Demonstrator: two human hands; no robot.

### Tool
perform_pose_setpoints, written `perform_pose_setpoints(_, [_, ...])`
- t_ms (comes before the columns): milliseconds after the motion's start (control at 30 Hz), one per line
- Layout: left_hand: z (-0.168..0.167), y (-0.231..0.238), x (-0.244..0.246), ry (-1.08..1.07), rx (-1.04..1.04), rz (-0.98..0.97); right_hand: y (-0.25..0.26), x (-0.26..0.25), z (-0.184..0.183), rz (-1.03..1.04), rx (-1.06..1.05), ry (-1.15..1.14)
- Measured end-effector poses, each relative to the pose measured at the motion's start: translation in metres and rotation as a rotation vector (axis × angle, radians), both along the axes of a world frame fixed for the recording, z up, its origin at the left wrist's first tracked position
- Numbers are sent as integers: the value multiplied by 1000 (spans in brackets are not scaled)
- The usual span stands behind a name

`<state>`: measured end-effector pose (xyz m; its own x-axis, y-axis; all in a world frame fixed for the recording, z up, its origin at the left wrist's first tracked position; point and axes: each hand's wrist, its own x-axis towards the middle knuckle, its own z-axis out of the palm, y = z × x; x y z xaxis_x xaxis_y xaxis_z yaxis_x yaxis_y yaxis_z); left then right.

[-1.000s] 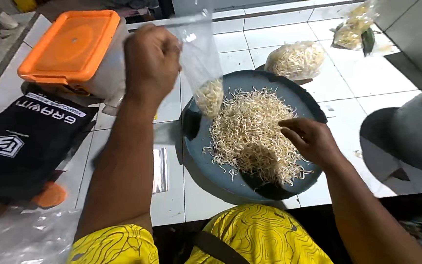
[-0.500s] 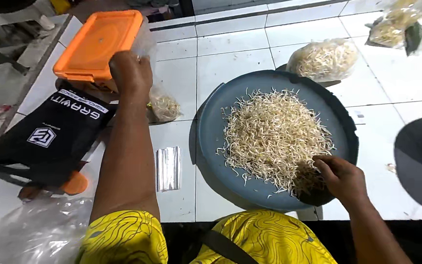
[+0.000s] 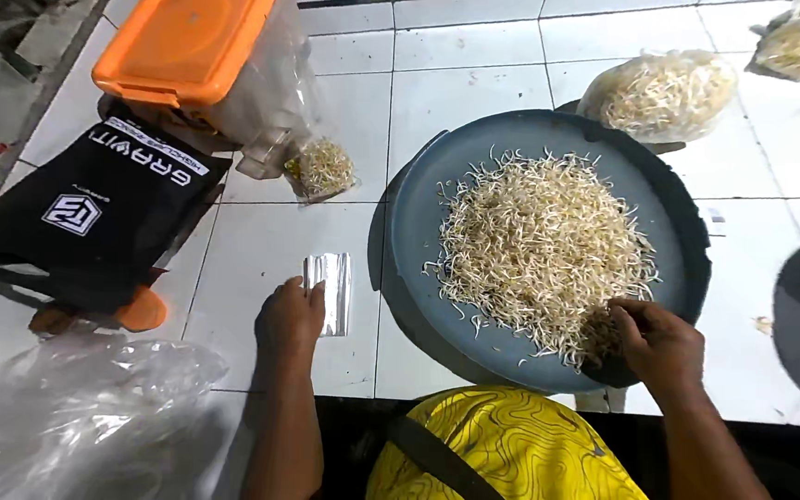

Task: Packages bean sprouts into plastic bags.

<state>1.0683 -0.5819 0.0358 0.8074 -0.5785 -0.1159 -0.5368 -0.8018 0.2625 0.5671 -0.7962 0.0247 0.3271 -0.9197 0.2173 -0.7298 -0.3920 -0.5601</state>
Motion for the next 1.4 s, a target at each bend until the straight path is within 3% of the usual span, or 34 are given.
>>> perform_pose_setpoints(133, [-14, 13, -21, -91, -122, 52, 1, 1, -3, 20, -5, 29])
perform_pose_setpoints(500, [42, 19, -3, -28, -396, 155, 5, 2, 1, 10, -59, 63])
perform_pose_setpoints(600, [60, 29, 18, -128, -712, 137, 5, 2, 3, -18, -67, 41])
perform_pose_setpoints(667, [77, 30, 25, -126, -1047, 106, 6, 1, 3, -70, -114, -3])
perform_pose_setpoints(733, [95, 25, 18, 59, -1327, 0, 8, 4, 7, -107, -201, -64])
perform_pose_setpoints(800, [108, 15, -6, 311, -1433, -111, 13, 17, 22, -65, -224, -170])
perform_pose_setpoints(867, [111, -4, -40, 557, -1466, -228, 22, 39, 39, 85, -85, -308])
perform_pose_setpoints(1000, [102, -48, -121, 1174, -1446, -407, 43, 99, 50, 296, 562, -682])
perform_pose_setpoints(1100, [102, -65, -166, 1502, -1361, -377, 53, 130, 51, 361, 909, -845])
perform_pose_setpoints(1233, [101, -75, -171, 1455, -1366, -346, 56, 145, 68, 342, 1104, -1037])
perform_pose_setpoints(1400, [83, -77, -143, 946, -1374, -188, 39, 137, 67, 115, 937, -1130])
